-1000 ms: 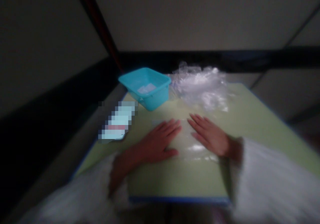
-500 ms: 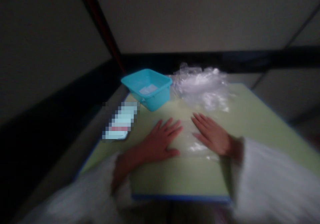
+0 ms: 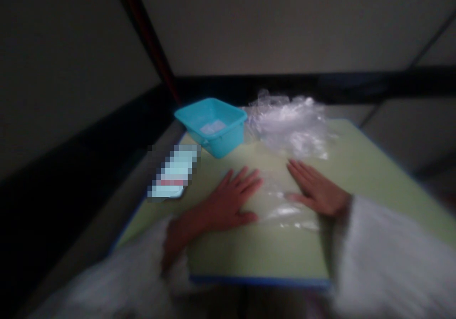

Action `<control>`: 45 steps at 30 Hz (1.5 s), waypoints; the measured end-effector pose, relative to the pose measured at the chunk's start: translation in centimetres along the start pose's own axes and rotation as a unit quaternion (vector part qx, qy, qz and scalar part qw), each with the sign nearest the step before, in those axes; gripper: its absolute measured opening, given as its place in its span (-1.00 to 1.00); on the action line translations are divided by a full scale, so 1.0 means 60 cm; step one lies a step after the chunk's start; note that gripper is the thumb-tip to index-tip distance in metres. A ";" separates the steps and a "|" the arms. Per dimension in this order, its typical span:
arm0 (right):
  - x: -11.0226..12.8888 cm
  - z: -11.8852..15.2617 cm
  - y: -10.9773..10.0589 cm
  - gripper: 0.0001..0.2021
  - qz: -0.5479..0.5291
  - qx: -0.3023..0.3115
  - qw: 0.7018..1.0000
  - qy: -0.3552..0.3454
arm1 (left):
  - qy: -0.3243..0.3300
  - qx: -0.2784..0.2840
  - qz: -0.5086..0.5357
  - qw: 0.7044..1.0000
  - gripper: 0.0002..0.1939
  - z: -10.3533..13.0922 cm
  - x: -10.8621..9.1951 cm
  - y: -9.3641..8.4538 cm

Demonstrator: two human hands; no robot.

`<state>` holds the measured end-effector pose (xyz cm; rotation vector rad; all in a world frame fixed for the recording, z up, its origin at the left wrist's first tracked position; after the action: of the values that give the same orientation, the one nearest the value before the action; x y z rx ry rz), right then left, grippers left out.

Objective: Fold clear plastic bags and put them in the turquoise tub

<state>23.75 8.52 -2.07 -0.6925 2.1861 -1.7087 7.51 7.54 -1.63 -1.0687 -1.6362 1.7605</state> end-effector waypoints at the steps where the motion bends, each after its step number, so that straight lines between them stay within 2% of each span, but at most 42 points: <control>1: -0.002 0.001 0.001 -0.17 0.002 0.003 1.000 -0.005 | -0.001 -0.002 -0.001 1.000 -0.14 0.000 0.001 0.000; 7: -0.015 0.008 0.007 -0.18 0.020 0.030 0.999 -0.008 | -0.002 -0.012 -0.004 1.000 -0.14 0.000 0.002 -0.002; 14: -0.025 0.009 0.000 -0.17 -0.002 0.064 0.997 0.035 | 0.021 -0.047 0.045 0.998 -0.17 0.002 0.002 -0.014; 19: -0.034 0.009 -0.016 -0.13 -0.029 0.074 0.996 0.048 | 0.068 -0.089 0.073 0.991 -0.28 0.009 -0.011 -0.044; 23: -0.048 0.008 -0.038 -0.15 -0.053 0.088 0.993 0.060 | 0.096 -0.113 0.076 0.986 -0.46 0.016 -0.022 -0.060; 27: -0.027 -0.001 -0.078 -0.33 -0.074 0.065 0.994 0.045 | 0.113 -0.165 0.077 0.977 -0.67 0.023 -0.030 -0.075; 31: 0.022 -0.014 -0.109 -0.49 -0.113 0.019 0.993 0.013 | 0.156 -0.188 0.077 0.967 -0.72 0.024 -0.047 -0.082; 34: 0.060 -0.021 -0.102 -0.54 -0.133 0.013 0.990 -0.038 | 0.174 -0.179 0.076 0.965 -0.75 0.020 -0.055 -0.078; 36: 0.072 -0.024 -0.089 -0.54 -0.129 0.018 0.990 -0.057 | 0.179 -0.173 0.078 0.965 -0.77 0.018 -0.059 -0.076; 39: 0.072 -0.025 -0.073 -0.54 -0.119 0.022 0.991 -0.057 | 0.193 -0.175 0.078 0.962 -0.78 0.019 -0.069 -0.080; 45: 0.072 -0.025 -0.069 -0.56 -0.110 0.014 0.992 -0.054 | 0.237 -0.142 0.068 0.958 -0.78 0.022 -0.103 -0.078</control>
<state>20.17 6.68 2.64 -1.0276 2.0741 -1.7559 9.24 2.51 4.20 -1.6250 -1.5572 1.2274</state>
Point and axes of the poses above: each hand's wrist, its own z-axis away from the middle knuckle, its own y-axis out of the palm, x = y × z, the point moved 10 cm from there along -z, towards the middle knuckle, and after that the axes turned 3 degrees about -x, right-handed, at the moved point
